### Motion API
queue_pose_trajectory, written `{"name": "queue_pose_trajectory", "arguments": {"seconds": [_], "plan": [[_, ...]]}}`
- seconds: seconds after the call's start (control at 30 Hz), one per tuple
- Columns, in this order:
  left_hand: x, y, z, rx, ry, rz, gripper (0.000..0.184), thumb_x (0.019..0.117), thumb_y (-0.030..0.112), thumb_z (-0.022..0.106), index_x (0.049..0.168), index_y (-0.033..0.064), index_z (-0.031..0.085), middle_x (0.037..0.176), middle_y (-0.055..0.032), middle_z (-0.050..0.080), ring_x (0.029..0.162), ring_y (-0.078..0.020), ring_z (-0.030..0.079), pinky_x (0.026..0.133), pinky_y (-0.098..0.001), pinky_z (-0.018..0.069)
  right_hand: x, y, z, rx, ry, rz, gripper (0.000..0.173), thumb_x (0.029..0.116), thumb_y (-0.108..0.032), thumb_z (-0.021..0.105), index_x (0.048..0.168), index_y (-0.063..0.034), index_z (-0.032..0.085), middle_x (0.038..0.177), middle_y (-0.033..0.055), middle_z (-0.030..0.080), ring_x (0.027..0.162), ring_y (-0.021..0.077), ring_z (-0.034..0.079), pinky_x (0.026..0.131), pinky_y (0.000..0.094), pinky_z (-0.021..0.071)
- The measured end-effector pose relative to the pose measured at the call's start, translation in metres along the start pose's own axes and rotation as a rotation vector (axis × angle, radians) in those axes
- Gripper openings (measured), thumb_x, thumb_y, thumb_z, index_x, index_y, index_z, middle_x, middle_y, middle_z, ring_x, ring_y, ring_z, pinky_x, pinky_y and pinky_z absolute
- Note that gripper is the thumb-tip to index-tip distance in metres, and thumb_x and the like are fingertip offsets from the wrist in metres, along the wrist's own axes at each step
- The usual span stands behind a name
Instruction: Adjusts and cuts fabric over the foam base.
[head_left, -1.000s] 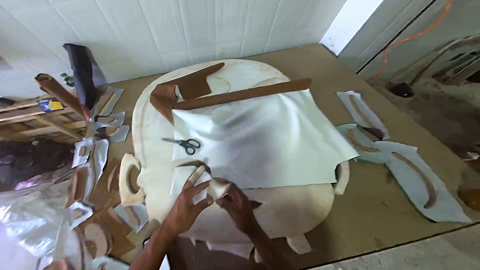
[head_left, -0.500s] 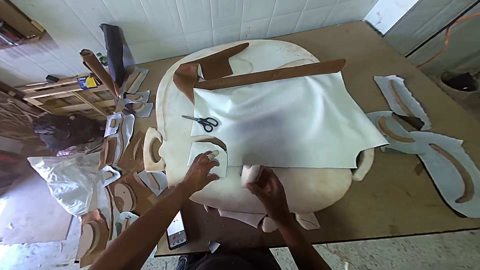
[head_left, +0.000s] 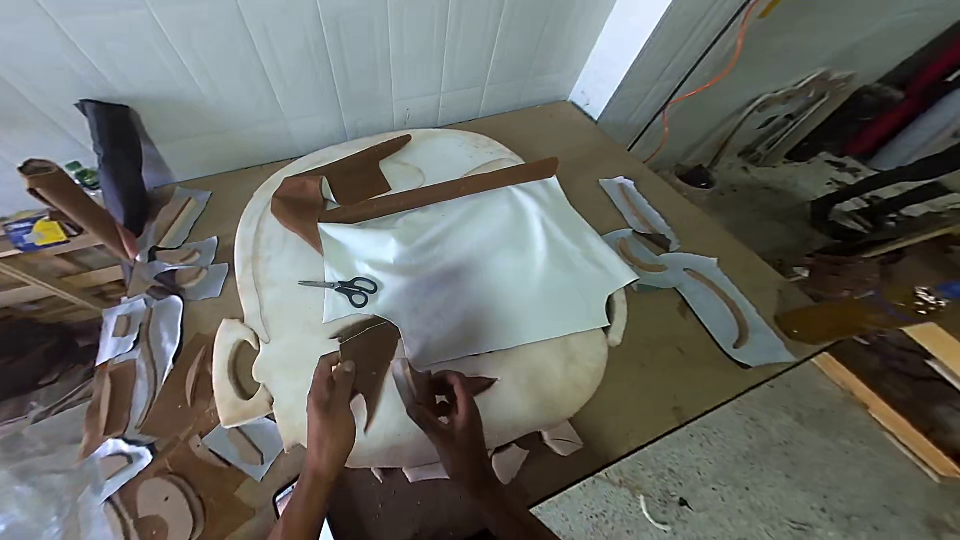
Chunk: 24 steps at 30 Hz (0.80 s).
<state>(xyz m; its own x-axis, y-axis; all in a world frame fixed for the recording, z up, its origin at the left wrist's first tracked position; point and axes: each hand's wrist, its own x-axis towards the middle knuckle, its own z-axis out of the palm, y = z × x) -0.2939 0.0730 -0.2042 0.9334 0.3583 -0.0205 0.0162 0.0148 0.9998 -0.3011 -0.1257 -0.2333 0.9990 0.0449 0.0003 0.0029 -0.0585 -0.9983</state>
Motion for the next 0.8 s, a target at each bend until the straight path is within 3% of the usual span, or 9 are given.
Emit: {"name": "queue_pose_trajectory", "arguments": {"seconds": [0.13,0.2,0.3,0.37,0.43,0.53,0.6,0.67,0.8], "plan": [[-0.027,0.037,0.017,-0.173,-0.030,0.030,0.027,0.1095,0.016,0.039,0.125,-0.0019,0.053,0.096,-0.0157,0.070,0.083,-0.0257,0.072,0.074,-0.0407,0.0641,0.003,-0.017,0.012,0.065,-0.005,-0.122,0.057,0.0818,-0.031,0.087,0.122,-0.0039,0.057,0.113,0.0071,0.066,0.095,0.0177,0.068,0.072,0.0349,0.0631],[-0.037,0.049,0.025,-0.197,-0.060,0.081,0.027,0.1079,0.017,0.046,0.126,-0.0018,0.051,0.097,-0.0146,0.070,0.085,-0.0241,0.072,0.077,-0.0389,0.0634,0.003,-0.022,0.010,0.090,-0.002,-0.157,0.055,0.0802,-0.030,0.088,0.120,-0.0050,0.058,0.112,0.0072,0.065,0.092,0.0174,0.068,0.070,0.0340,0.0622],[-0.056,0.068,0.039,-0.057,0.009,0.107,0.060,0.0854,0.005,0.079,0.133,-0.0036,0.044,0.102,-0.0137,0.074,0.087,-0.0235,0.075,0.076,-0.0379,0.0658,-0.002,-0.031,0.002,0.041,-0.019,-0.227,0.051,0.0806,-0.028,0.088,0.116,-0.0035,0.061,0.115,0.0093,0.063,0.093,0.0158,0.066,0.071,0.0313,0.0605],[-0.069,0.072,0.046,0.108,0.066,0.129,0.084,0.0729,0.001,0.087,0.142,-0.0085,0.040,0.119,-0.0127,0.069,0.101,-0.0175,0.073,0.086,-0.0349,0.0651,-0.007,-0.038,-0.004,-0.021,-0.023,-0.324,0.049,0.0776,-0.023,0.089,0.112,0.0002,0.064,0.115,0.0133,0.064,0.094,0.0156,0.067,0.074,0.0296,0.0608],[-0.074,0.073,0.059,0.200,0.062,0.200,0.085,0.0700,-0.001,0.088,0.138,-0.0159,0.039,0.120,-0.0171,0.066,0.103,-0.0152,0.071,0.088,-0.0336,0.0638,-0.007,-0.041,-0.019,-0.018,-0.010,-0.417,0.056,0.0726,-0.026,0.092,0.111,0.0016,0.063,0.121,0.0175,0.062,0.104,0.0179,0.064,0.078,0.0291,0.0587],[-0.072,0.094,0.093,0.159,-0.089,0.294,0.073,0.0760,-0.001,0.084,0.131,-0.0227,0.042,0.122,-0.0257,0.064,0.112,-0.0250,0.068,0.097,-0.0421,0.0587,0.002,-0.038,-0.052,0.082,-0.025,-0.425,0.089,0.0705,-0.038,0.093,0.136,0.0044,0.050,0.150,0.0266,0.043,0.135,0.0290,0.051,0.093,0.0384,0.0584],[-0.079,0.121,0.114,0.147,-0.157,0.272,0.070,0.0783,0.001,0.083,0.131,-0.0210,0.043,0.122,-0.0204,0.064,0.112,-0.0174,0.066,0.100,-0.0361,0.0562,0.009,-0.038,-0.081,0.153,-0.113,-0.368,0.119,0.0701,-0.048,0.091,0.154,0.0092,0.029,0.161,0.0287,0.030,0.147,0.0329,0.040,0.109,0.0465,0.0511],[-0.088,0.136,0.130,0.187,-0.152,0.203,0.062,0.0733,0.006,0.083,0.119,-0.0187,0.050,0.107,-0.0117,0.065,0.096,-0.0071,0.065,0.087,-0.0265,0.0546,0.009,-0.040,-0.113,0.273,-0.197,-0.312,0.127,0.0691,-0.045,0.091,0.156,0.0112,0.018,0.156,0.0255,0.040,0.140,0.0282,0.048,0.111,0.0443,0.0489],[-0.090,0.099,0.125,0.118,-0.232,0.268,0.054,0.0838,0.018,0.086,0.123,-0.0086,0.060,0.111,-0.0118,0.073,0.099,-0.0191,0.072,0.087,-0.0402,0.0637,-0.001,-0.025,-0.133,0.440,-0.182,-0.228,0.080,0.0697,-0.028,0.094,0.136,-0.0019,0.057,0.128,0.0078,0.069,0.116,0.0191,0.067,0.100,0.0406,0.0574]]}}
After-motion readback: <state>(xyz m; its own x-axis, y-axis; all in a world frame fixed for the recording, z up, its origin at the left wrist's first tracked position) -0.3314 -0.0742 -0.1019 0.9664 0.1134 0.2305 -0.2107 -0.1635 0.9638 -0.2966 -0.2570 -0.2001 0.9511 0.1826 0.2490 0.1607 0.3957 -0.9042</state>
